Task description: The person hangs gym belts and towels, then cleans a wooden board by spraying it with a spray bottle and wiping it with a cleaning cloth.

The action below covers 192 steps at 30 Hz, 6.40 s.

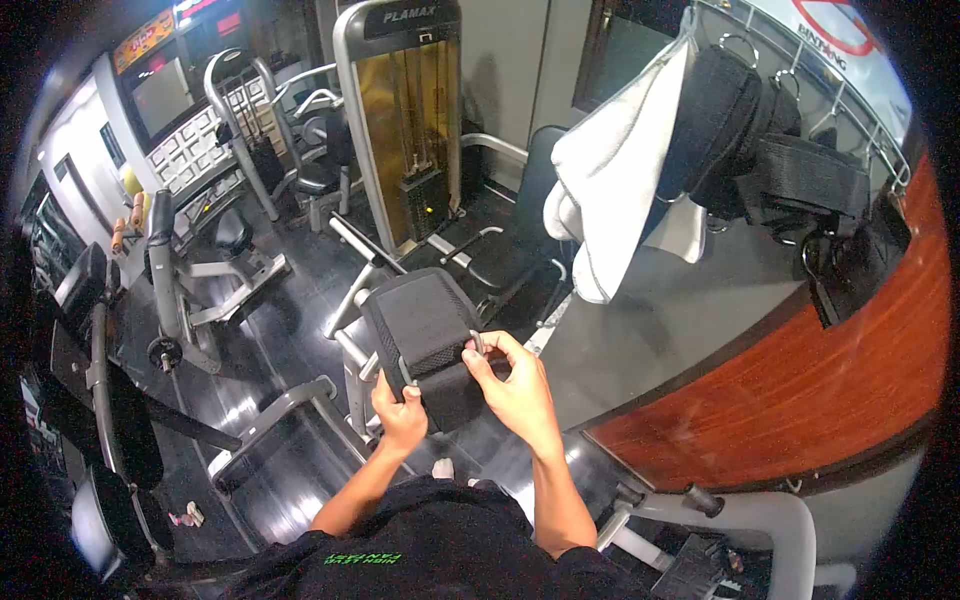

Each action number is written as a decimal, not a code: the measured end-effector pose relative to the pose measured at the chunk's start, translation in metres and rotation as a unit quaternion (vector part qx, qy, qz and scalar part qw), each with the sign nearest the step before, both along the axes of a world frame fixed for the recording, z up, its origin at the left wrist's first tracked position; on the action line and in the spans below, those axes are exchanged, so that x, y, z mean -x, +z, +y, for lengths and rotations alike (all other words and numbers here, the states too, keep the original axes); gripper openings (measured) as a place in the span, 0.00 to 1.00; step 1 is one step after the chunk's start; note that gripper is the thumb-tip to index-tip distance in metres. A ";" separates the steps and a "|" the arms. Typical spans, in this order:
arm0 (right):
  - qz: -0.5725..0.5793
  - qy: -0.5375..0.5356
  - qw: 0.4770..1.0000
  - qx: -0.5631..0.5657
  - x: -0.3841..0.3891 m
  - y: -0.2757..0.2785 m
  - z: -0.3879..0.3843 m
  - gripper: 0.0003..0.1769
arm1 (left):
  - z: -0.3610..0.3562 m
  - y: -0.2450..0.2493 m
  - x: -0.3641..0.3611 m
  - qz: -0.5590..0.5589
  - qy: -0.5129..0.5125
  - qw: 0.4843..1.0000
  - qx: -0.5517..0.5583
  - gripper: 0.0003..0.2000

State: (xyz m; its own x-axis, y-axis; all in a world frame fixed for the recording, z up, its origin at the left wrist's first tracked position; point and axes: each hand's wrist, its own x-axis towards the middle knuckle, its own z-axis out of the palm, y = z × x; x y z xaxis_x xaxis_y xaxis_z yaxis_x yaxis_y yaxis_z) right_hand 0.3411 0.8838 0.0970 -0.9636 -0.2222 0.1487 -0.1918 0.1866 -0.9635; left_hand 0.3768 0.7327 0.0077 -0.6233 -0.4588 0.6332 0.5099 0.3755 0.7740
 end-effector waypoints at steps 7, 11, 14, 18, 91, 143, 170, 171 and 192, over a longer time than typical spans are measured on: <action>0.033 -0.069 0.996 -0.044 -0.014 -0.020 0.010 0.17 | 0.034 -0.016 -0.012 -0.046 -0.032 0.998 -0.038 0.29; 0.112 -0.130 0.978 0.118 -0.020 -0.055 -0.001 0.16 | 0.047 -0.025 -0.011 -0.050 -0.039 0.995 -0.070 0.29; 0.134 -0.153 0.971 0.124 -0.022 -0.062 0.004 0.16 | 0.062 -0.017 -0.008 0.045 -0.041 0.996 -0.064 0.20; 0.153 -0.145 0.965 0.157 -0.023 -0.036 0.018 0.17 | 0.060 -0.008 -0.013 0.036 -0.166 0.985 -0.014 0.20; 0.307 -0.263 0.805 -0.435 0.054 0.357 0.396 0.14 | 0.392 0.367 0.159 0.028 -0.623 0.782 -0.012 0.14; 0.513 -0.418 0.679 -0.319 0.003 0.276 0.350 0.12 | 0.336 0.318 0.153 0.108 -0.661 0.742 -0.010 0.20; 0.063 0.034 0.969 0.236 0.016 -0.042 0.097 0.07 | 0.049 0.005 -0.030 -0.102 -0.235 0.929 -0.267 0.05; 0.036 0.040 0.969 0.241 0.017 -0.047 0.081 0.07 | 0.037 -0.001 -0.036 -0.086 -0.226 0.931 -0.274 0.06; -0.228 0.317 0.903 0.181 0.062 -0.143 -0.107 0.08 | -0.091 -0.038 -0.119 -0.065 0.128 0.942 -0.304 0.07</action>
